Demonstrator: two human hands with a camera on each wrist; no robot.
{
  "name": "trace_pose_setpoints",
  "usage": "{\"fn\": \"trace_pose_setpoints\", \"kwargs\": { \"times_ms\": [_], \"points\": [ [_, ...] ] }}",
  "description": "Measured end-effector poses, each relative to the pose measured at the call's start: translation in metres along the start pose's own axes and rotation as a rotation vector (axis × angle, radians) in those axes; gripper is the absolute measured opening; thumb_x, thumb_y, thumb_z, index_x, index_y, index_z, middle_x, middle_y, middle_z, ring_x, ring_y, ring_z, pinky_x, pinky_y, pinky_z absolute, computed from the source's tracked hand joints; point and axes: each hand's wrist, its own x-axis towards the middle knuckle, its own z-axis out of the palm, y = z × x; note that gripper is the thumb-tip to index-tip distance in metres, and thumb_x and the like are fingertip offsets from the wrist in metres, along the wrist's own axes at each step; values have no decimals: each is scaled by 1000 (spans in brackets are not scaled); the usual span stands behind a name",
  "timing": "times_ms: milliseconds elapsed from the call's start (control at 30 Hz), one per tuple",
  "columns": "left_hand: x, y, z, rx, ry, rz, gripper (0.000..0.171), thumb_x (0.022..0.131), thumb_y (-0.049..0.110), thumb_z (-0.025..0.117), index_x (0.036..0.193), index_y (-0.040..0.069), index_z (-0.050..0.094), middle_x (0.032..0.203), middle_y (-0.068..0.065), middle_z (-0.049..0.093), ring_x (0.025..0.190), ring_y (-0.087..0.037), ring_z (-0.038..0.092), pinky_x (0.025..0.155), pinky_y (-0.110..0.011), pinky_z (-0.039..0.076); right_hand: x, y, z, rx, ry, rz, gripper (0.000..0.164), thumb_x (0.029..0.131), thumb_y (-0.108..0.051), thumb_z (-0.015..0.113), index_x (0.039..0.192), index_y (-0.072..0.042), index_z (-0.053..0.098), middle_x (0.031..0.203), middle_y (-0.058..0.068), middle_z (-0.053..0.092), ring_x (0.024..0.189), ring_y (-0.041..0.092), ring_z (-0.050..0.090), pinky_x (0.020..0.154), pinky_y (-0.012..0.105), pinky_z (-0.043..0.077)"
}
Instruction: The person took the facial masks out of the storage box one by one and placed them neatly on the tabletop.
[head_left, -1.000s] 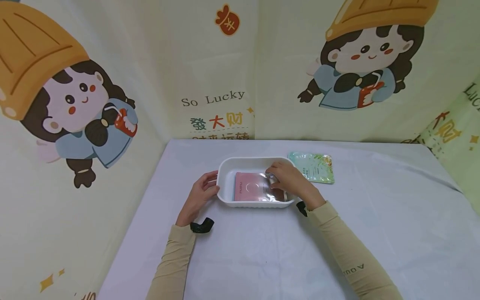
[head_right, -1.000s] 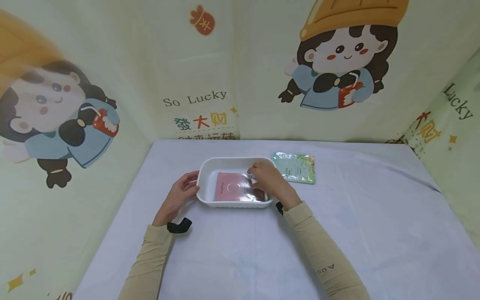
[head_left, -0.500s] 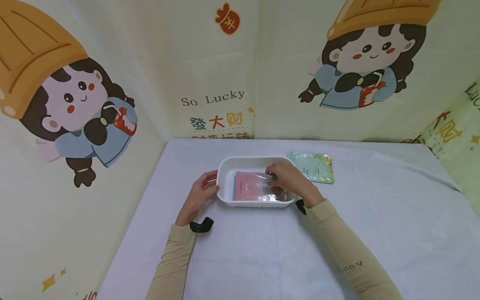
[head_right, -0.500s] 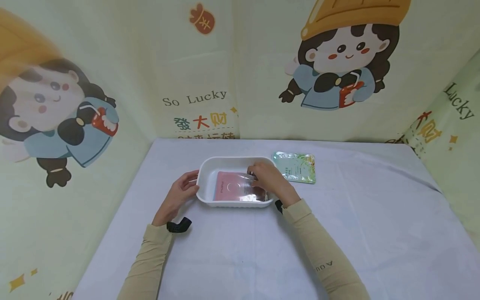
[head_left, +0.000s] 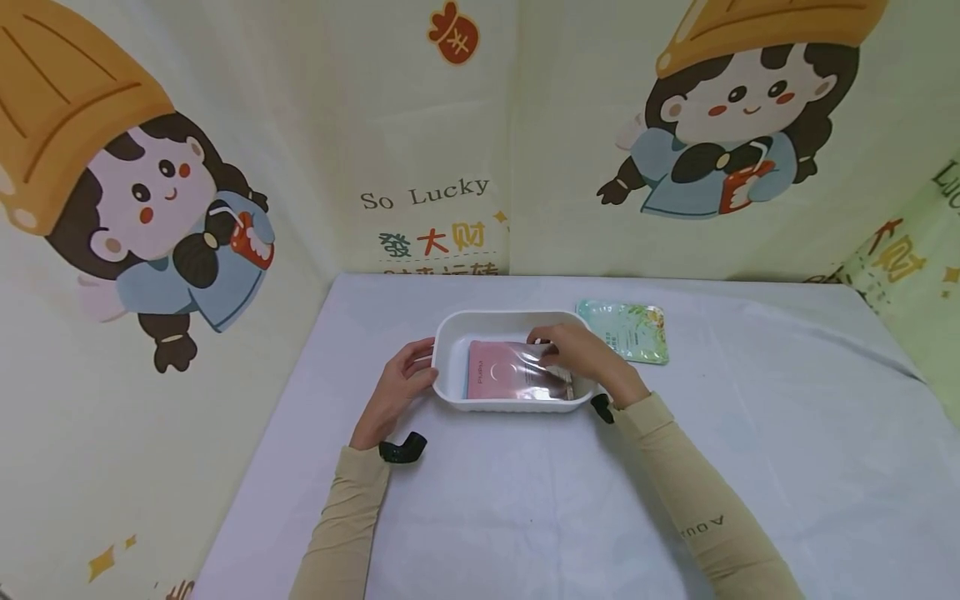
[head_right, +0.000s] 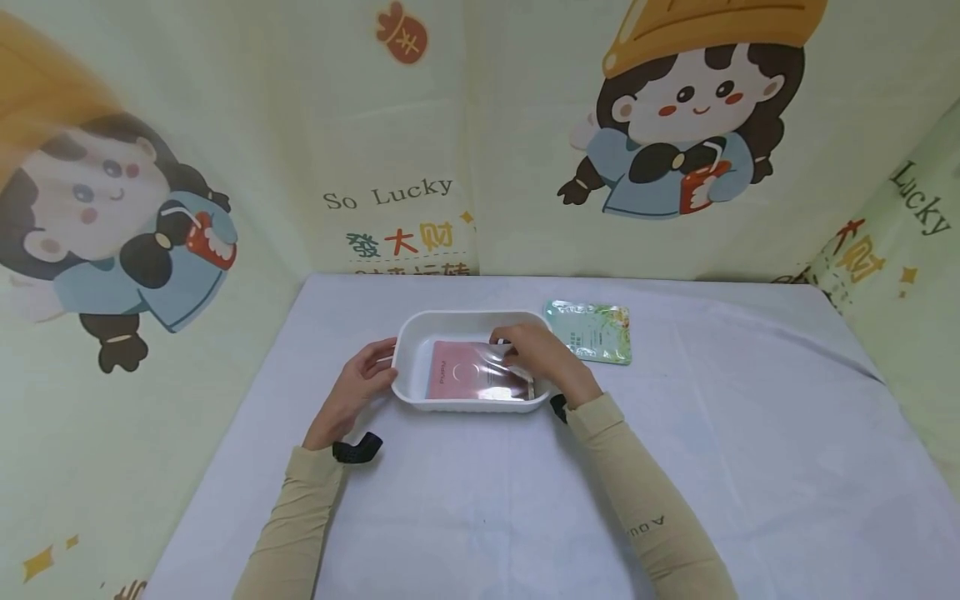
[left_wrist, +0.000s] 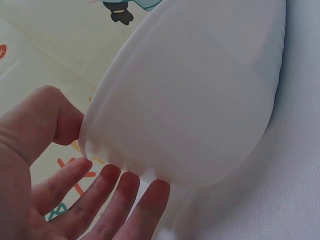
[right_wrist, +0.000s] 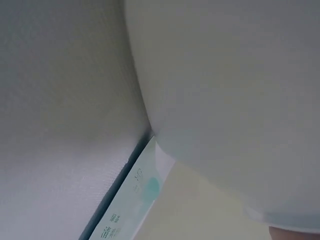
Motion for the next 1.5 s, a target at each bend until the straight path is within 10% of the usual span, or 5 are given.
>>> {"fn": "trace_pose_setpoints", "kwargs": {
  "times_ms": [1500],
  "points": [
    [2, -3, 1, -38, -9, 25, 56, 91, 6, 67, 144, 10, 48, 145, -13, 50, 130, -30, 52, 92, -23, 53, -20, 5, -33, 201, 163, -158, 22, 92, -7, 69, 114, -7, 71, 108, 6, 73, 96, 18, 70, 88, 38, 57]
  ]
}}
